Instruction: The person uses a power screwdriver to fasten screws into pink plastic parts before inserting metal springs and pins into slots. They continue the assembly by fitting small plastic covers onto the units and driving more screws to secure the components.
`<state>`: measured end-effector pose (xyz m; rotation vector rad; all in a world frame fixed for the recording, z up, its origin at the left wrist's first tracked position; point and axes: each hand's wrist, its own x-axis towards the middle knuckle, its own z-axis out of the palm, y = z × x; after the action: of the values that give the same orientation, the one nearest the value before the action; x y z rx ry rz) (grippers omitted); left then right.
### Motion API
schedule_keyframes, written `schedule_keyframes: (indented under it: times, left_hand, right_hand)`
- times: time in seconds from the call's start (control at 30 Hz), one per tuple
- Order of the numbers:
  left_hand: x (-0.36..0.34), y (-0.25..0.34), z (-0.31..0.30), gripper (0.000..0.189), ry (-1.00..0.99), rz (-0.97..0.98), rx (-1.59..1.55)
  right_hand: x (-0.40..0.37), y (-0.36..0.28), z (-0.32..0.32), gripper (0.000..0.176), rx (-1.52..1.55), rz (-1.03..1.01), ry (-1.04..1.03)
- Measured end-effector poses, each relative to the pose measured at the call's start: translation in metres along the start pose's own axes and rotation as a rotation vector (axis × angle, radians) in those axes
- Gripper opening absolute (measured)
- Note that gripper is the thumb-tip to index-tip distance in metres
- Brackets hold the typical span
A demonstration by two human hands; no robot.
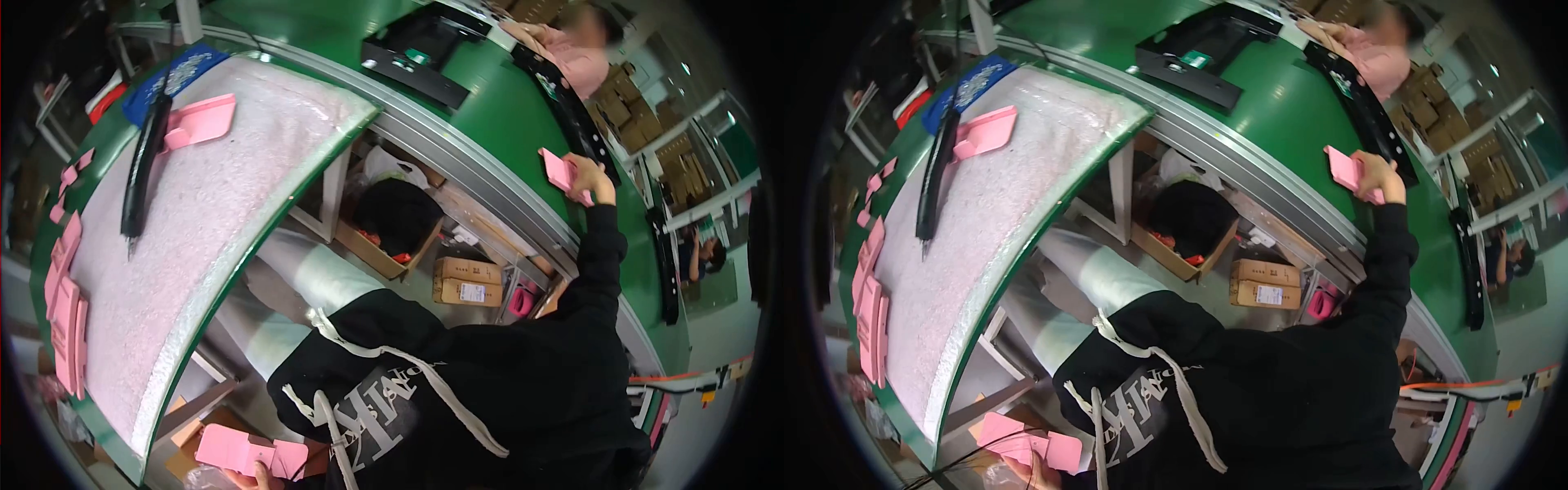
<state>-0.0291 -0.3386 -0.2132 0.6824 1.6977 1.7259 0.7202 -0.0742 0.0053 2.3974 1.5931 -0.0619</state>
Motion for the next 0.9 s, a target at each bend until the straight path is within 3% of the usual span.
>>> schedule_keyframes:
  times: [0.07, 0.13, 0.23, 0.27, 0.33, 0.47, 0.53, 0.6, 0.67, 0.73, 0.83, 0.9]
  left_hand:
    - [-0.004, -0.003, -0.012, 0.071, 0.025, -0.027, -0.002]
    - [-0.009, -0.003, -0.026, 0.072, 0.046, -0.062, -0.006]
    - [-0.016, 0.026, -0.01, 0.072, -0.058, -0.133, -0.173]
    - [-0.018, 0.023, 0.003, 0.067, -0.009, 0.056, -0.159]
    - [-0.015, 0.043, 0.017, 0.068, -0.073, 0.065, -0.159]
    - [-0.029, 0.071, 0.033, 0.066, 0.087, 0.015, -0.195]
    - [-0.04, 0.079, 0.029, 0.067, 0.105, 0.019, -0.212]
    - [-0.052, 0.089, 0.031, 0.063, 0.218, 0.04, -0.24]
    - [-0.068, 0.091, 0.027, 0.061, 0.313, 0.069, -0.259]
    - [-0.083, 0.083, 0.02, 0.059, 0.39, 0.103, -0.271]
    - [-0.098, 0.082, 0.018, 0.055, 0.456, 0.152, -0.444]
    - [-0.096, 0.09, 0.022, 0.054, 0.511, 0.183, -0.52]
  right_hand:
    - [-0.018, -0.023, -0.014, 0.079, 0.021, 0.032, 0.099]
    - [-0.022, -0.035, -0.028, 0.078, 0.284, -0.159, 0.121]
    - [-0.029, -0.102, -0.065, 0.076, 0.389, -0.522, 0.252]
    - [-0.032, -0.136, -0.079, 0.076, 0.391, -0.655, 0.286]
    - [-0.049, -0.211, -0.105, 0.075, 0.391, -0.919, 0.351]
    - [-0.068, -0.369, -0.136, 0.073, 0.381, -1.46, 0.234]
    - [-0.07, -0.459, -0.14, 0.073, 0.295, -1.745, 0.338]
    - [-0.085, -0.552, -0.151, 0.073, 0.149, -1.848, 0.336]
    - [-0.11, -0.629, -0.158, 0.072, 0.029, -1.871, 0.53]
    - [-0.123, -0.689, -0.159, 0.072, -0.091, -1.868, 0.519]
    - [-0.1, -0.762, -0.144, 0.078, -0.127, -1.851, 0.286]
    - [-0.1, -0.761, -0.143, 0.083, -0.154, -1.823, 0.224]
